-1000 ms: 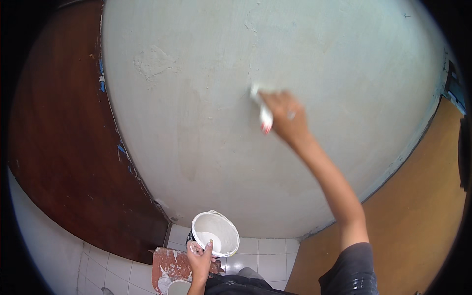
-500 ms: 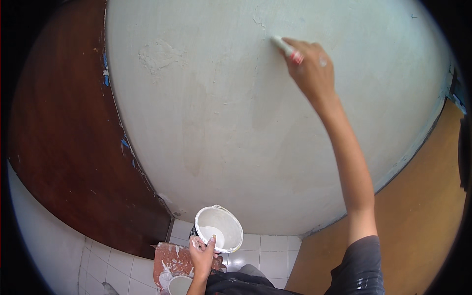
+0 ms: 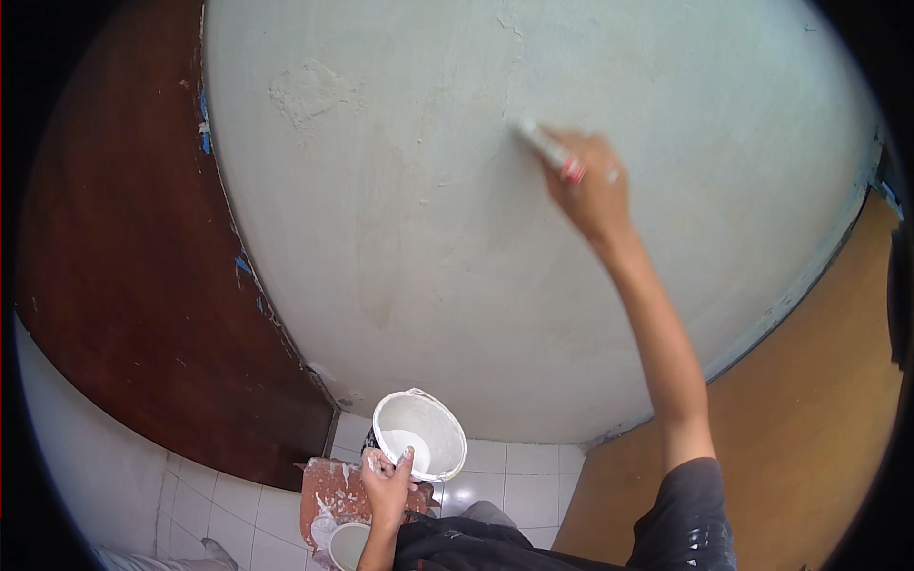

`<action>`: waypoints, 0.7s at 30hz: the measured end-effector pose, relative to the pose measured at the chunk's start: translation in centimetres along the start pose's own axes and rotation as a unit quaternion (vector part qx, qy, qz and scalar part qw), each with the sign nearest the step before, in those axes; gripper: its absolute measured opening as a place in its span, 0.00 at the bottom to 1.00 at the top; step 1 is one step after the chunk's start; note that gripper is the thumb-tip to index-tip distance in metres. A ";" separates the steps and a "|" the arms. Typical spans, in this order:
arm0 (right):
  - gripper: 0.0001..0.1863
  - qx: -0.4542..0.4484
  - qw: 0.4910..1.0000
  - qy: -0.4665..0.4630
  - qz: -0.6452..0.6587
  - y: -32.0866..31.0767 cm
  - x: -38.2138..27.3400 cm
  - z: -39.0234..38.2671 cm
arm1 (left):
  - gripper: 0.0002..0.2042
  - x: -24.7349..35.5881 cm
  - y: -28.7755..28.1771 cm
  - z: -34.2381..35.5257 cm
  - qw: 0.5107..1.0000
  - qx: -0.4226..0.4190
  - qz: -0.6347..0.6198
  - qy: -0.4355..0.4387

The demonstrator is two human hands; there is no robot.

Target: The person applies white paint to a wall using a paintbrush.

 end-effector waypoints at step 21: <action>0.23 0.023 0.999 0.044 -0.001 -0.9 0.0 -1.9 | 0.17 -0.4 -0.9 0.8 0.999 -0.018 -0.021 -0.021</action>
Point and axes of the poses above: each hand's wrist, its own z-axis towards the middle knuckle, its own y-axis out of the palm, x = y × z, the point moved 5 cm from there along z, towards the middle knuckle, and after that the axes turned 9 degrees about y, right-handed, at the moved point
